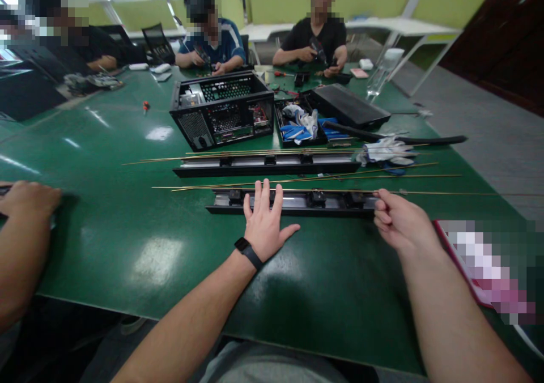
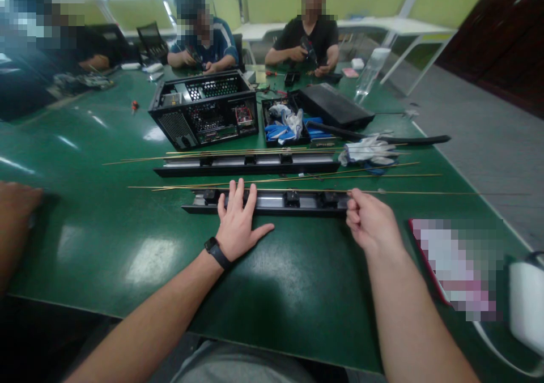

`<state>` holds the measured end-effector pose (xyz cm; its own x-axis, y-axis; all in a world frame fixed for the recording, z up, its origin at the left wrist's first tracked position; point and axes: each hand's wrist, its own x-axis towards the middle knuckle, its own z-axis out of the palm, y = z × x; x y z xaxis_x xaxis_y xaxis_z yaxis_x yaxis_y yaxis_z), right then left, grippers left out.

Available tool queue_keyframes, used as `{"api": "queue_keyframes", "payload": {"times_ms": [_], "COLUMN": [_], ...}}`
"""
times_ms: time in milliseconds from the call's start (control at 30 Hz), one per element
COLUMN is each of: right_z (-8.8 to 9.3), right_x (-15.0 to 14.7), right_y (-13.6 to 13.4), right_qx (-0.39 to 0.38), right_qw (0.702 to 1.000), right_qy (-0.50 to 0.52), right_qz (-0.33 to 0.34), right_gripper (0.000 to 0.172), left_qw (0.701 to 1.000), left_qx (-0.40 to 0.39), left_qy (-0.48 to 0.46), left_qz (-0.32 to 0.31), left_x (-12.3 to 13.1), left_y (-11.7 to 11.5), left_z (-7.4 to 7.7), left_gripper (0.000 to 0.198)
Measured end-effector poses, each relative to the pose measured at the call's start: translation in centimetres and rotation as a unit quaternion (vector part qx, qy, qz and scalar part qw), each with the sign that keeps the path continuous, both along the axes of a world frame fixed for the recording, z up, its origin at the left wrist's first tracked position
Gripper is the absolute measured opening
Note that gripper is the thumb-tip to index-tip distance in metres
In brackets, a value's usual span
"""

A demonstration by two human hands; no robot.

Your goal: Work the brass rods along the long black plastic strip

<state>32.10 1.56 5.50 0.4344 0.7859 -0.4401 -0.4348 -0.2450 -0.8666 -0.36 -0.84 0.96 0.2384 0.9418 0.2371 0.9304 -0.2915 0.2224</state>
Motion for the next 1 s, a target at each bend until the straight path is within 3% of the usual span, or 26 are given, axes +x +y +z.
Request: {"api": "queue_keyframes", "payload": {"times_ms": [100,300,533,767,1000], "right_z": [-0.5,0.0,0.3,0.0,-0.5], "right_x": [-0.3,1.6,-1.0,1.8,-0.9], "right_y": [0.1,0.2,-0.1,0.3,-0.1], "right_qx": [-0.011,-0.012,-0.015,-0.004,0.001], "right_qw": [1.000,1.000,1.000,1.000,1.000], "right_qy": [0.000,0.003,0.002,0.001,-0.004], "right_qz": [0.018,-0.028,0.013,-0.026,0.025], "right_gripper": [0.029,0.026,0.021,0.026,0.028], "left_qw": [1.000,1.000,1.000,1.000,1.000], "left_qx": [-0.002,0.005,0.001,0.004,-0.002], "left_qy": [0.000,0.000,0.004,0.003,0.005], "left_qz": [0.000,-0.001,0.002,-0.001,-0.001], "left_x": [0.0,-0.1,-0.1,-0.1,-0.1], "left_y": [0.0,0.0,0.0,0.0,0.0], "left_z": [0.0,-0.3,-0.1,-0.3,0.0], "left_gripper": [0.115,0.117,0.115,0.118,0.114]}}
